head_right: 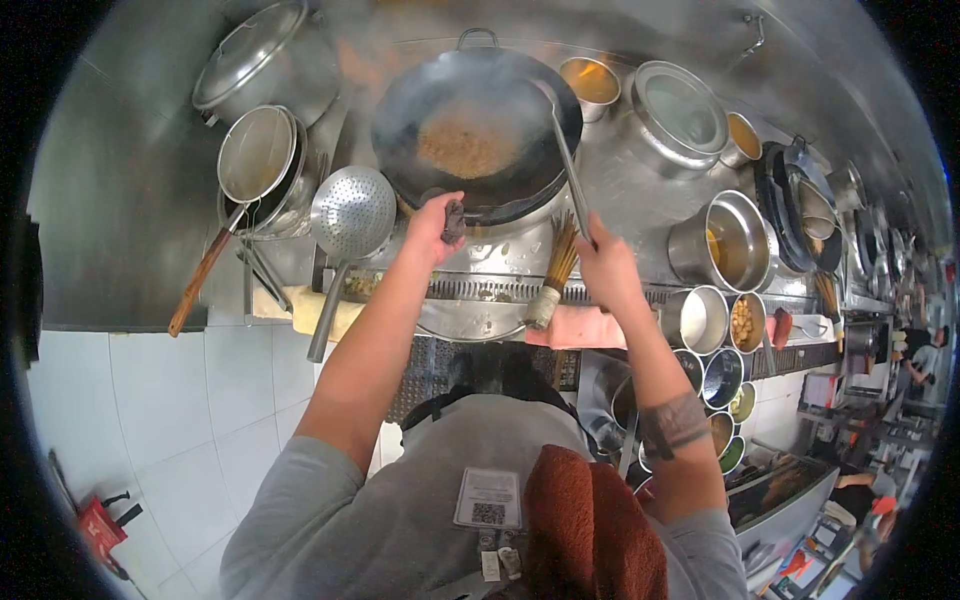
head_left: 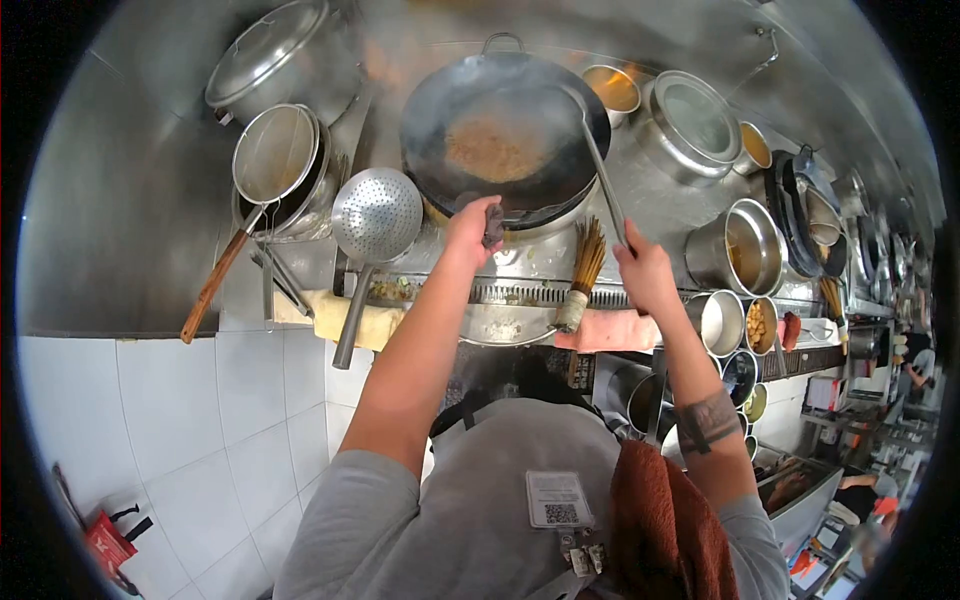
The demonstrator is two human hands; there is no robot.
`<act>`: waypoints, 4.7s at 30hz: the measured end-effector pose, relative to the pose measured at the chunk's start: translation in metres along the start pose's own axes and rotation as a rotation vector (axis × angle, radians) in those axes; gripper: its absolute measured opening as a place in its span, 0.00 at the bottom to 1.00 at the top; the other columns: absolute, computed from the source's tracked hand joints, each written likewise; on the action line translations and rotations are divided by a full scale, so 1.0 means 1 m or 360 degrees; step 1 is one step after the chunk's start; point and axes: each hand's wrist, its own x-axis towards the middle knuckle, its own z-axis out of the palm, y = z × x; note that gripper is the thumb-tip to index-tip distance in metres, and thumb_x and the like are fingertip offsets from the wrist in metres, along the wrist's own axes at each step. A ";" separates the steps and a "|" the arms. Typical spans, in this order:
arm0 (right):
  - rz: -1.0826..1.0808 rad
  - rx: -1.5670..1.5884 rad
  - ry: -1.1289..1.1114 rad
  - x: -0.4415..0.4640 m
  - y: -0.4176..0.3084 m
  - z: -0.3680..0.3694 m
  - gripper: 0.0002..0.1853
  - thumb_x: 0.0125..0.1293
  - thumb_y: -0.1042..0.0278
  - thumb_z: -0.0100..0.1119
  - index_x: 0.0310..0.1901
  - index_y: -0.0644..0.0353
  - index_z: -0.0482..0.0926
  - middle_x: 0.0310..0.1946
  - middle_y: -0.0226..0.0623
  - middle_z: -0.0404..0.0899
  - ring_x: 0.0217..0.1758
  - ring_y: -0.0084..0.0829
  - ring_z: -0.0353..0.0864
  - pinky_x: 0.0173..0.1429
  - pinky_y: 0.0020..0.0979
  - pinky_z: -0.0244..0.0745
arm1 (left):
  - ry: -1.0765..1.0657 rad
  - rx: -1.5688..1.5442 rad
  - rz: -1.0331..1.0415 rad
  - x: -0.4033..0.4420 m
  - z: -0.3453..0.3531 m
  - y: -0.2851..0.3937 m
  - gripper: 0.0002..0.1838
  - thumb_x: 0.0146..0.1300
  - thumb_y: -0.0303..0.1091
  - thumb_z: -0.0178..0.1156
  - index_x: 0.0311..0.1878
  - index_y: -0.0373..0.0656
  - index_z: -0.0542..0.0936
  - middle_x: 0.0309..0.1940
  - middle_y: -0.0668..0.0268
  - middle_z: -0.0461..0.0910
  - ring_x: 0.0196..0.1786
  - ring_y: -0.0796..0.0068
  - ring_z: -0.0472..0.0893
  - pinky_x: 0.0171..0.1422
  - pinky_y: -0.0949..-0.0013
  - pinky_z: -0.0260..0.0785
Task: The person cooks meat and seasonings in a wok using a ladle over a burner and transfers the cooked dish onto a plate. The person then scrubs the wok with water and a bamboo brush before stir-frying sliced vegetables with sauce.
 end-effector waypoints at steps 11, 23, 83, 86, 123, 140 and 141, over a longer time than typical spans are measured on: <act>-0.0448 -0.0807 -0.0346 0.036 -0.004 -0.034 0.28 0.71 0.61 0.54 0.73 0.39 0.70 0.37 0.54 0.85 0.42 0.53 0.86 0.50 0.51 0.80 | -0.0084 -0.0063 -0.0138 -0.008 0.006 0.010 0.17 0.59 0.45 0.72 0.37 0.45 0.76 0.28 0.63 0.77 0.28 0.65 0.79 0.38 0.57 0.78; -0.0300 0.0050 -0.0483 -0.031 0.051 -0.129 0.27 0.64 0.67 0.63 0.67 0.50 0.77 0.31 0.58 0.80 0.34 0.52 0.84 0.46 0.40 0.77 | 0.0113 -0.0199 -0.0070 -0.085 0.001 -0.041 0.07 0.59 0.37 0.64 0.28 0.49 0.78 0.21 0.67 0.74 0.19 0.68 0.72 0.23 0.60 0.66; -0.0135 0.0162 -0.0057 -0.062 0.047 -0.009 0.28 0.68 0.65 0.64 0.70 0.44 0.74 0.32 0.60 0.81 0.31 0.41 0.84 0.46 0.36 0.77 | -0.0061 -0.0160 0.0183 -0.057 -0.056 -0.072 0.05 0.61 0.36 0.63 0.33 0.47 0.80 0.20 0.69 0.76 0.22 0.71 0.78 0.25 0.65 0.71; 0.0103 0.0208 -0.0250 -0.076 0.029 -0.033 0.29 0.68 0.69 0.64 0.71 0.49 0.73 0.28 0.48 0.78 0.31 0.23 0.72 0.43 0.29 0.74 | -0.0052 -0.0198 0.0120 -0.061 -0.019 -0.025 0.05 0.62 0.37 0.63 0.34 0.48 0.81 0.22 0.69 0.76 0.23 0.71 0.77 0.26 0.65 0.71; 0.0079 -0.0021 -0.0591 -0.109 -0.019 -0.143 0.27 0.65 0.71 0.62 0.67 0.50 0.77 0.38 0.59 0.82 0.40 0.43 0.87 0.51 0.37 0.77 | 0.0012 -0.0114 -0.0267 -0.095 -0.007 -0.001 0.07 0.56 0.35 0.64 0.31 0.47 0.77 0.26 0.64 0.74 0.27 0.65 0.75 0.30 0.60 0.72; 0.0027 0.0091 -0.0435 -0.130 -0.018 -0.105 0.24 0.66 0.71 0.62 0.65 0.57 0.79 0.49 0.54 0.86 0.45 0.36 0.89 0.54 0.33 0.78 | 0.0052 -0.0038 0.0047 -0.149 -0.058 -0.055 0.05 0.57 0.35 0.66 0.33 0.51 0.79 0.27 0.70 0.77 0.28 0.73 0.77 0.30 0.63 0.73; 0.0066 -0.0043 -0.0500 -0.125 -0.027 -0.117 0.24 0.66 0.70 0.63 0.64 0.57 0.79 0.45 0.55 0.86 0.43 0.38 0.89 0.52 0.34 0.78 | 0.0077 -0.0062 -0.0003 -0.151 -0.043 -0.032 0.05 0.56 0.35 0.66 0.33 0.52 0.79 0.27 0.70 0.77 0.28 0.74 0.77 0.30 0.64 0.73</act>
